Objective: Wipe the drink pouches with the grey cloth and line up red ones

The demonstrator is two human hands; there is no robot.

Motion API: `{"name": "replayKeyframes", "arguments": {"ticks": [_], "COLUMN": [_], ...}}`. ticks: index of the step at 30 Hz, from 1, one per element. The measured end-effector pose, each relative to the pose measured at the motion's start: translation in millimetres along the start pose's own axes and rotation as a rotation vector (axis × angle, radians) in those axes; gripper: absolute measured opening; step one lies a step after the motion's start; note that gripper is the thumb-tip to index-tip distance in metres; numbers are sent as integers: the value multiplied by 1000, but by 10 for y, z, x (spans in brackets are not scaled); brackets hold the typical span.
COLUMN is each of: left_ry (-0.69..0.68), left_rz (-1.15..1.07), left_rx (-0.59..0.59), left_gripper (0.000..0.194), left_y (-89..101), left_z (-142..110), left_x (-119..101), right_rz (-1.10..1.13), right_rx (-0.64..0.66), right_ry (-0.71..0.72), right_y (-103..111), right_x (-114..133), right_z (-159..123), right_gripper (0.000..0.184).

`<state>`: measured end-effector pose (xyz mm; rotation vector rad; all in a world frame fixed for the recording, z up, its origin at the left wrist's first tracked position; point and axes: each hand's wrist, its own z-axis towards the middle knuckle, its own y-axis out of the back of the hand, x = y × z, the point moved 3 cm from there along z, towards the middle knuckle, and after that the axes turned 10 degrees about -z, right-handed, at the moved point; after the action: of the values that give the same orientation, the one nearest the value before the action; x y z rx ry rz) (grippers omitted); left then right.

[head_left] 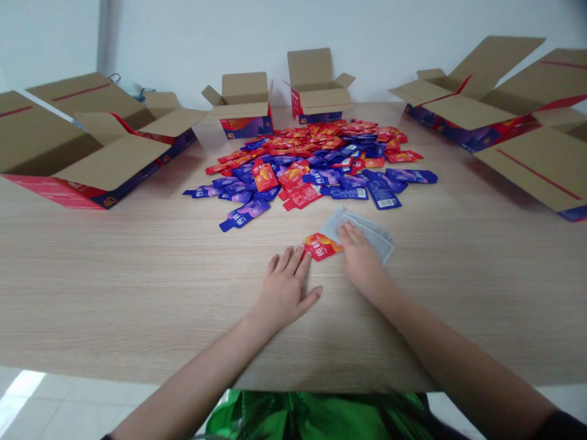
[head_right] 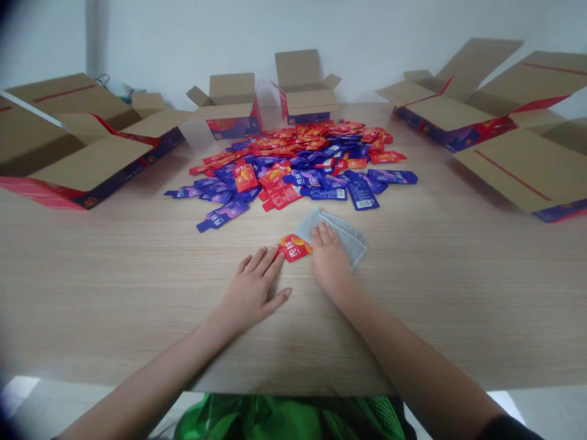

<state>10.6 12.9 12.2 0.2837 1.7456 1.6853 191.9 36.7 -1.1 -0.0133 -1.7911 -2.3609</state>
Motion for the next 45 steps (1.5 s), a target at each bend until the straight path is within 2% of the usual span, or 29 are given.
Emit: {"name": "replayKeyframes", "arguments": {"ticks": [3,5,7,9,11,13,16,18,19,22,24,26,28,30,32,35,37,42,43,45], "left_ry": [14,19,19,17,16,13,9,10,12,10,8,8,7,6,7,6,7,11,10,6], "left_rz": [7,11,14,18,26,34,36,39,43,62,70,73,71,68,68,72,74,63,63,68], "left_rx": [30,44,40,32,29,24,33,33,28,14,9,4,7,18,27,28,26,26,24,18], "left_gripper": [64,61,65,70,71,70,64,62,64,70,71,69,66,63,65,70,71,62,62,65], "left_y": [13,18,17,10,6,13,25,23,18,-10,-24,-23,-12,-2,0,-8,-13,-6,-4,-4], "left_z": [16,21,20,19,22,28,34,31,28,20,20,25,31,35,37,41,46,43,39,34], "left_x": [-19,-26,-26,-24,-27,-35,-45,-42,-37,-22,-18,-21,-28,-33,-32,-27,-25,-24,-23,-21], "right_rz": [43,78,84,56,12,-5,52,105,119,105,66,41,44,70,83,45,6,50,77,111], "right_rx": [37,62,66,57,55,71,99,100,90,43,26,34,53,76,82,56,39,59,72,92], "right_ry": [207,276,214,68,-28,26,241,288,254,22,-54,18,157,262,248,36,-23,265,285,232], "right_y": [-35,-45,-31,-5,15,15,-8,-14,-11,6,9,-4,-22,-29,-15,17,22,-27,-30,-20], "right_x": [331,398,259,41,-52,68,368,375,297,-46,-113,35,258,363,263,-41,-71,365,373,247], "right_z": [-60,-81,-58,-12,11,-4,-65,-75,-59,15,28,-3,-54,-85,-65,5,4,-122,-123,-78], "right_gripper": [60,64,68,68,65,62,60,63,64,67,66,64,62,62,64,67,65,60,62,66]}}
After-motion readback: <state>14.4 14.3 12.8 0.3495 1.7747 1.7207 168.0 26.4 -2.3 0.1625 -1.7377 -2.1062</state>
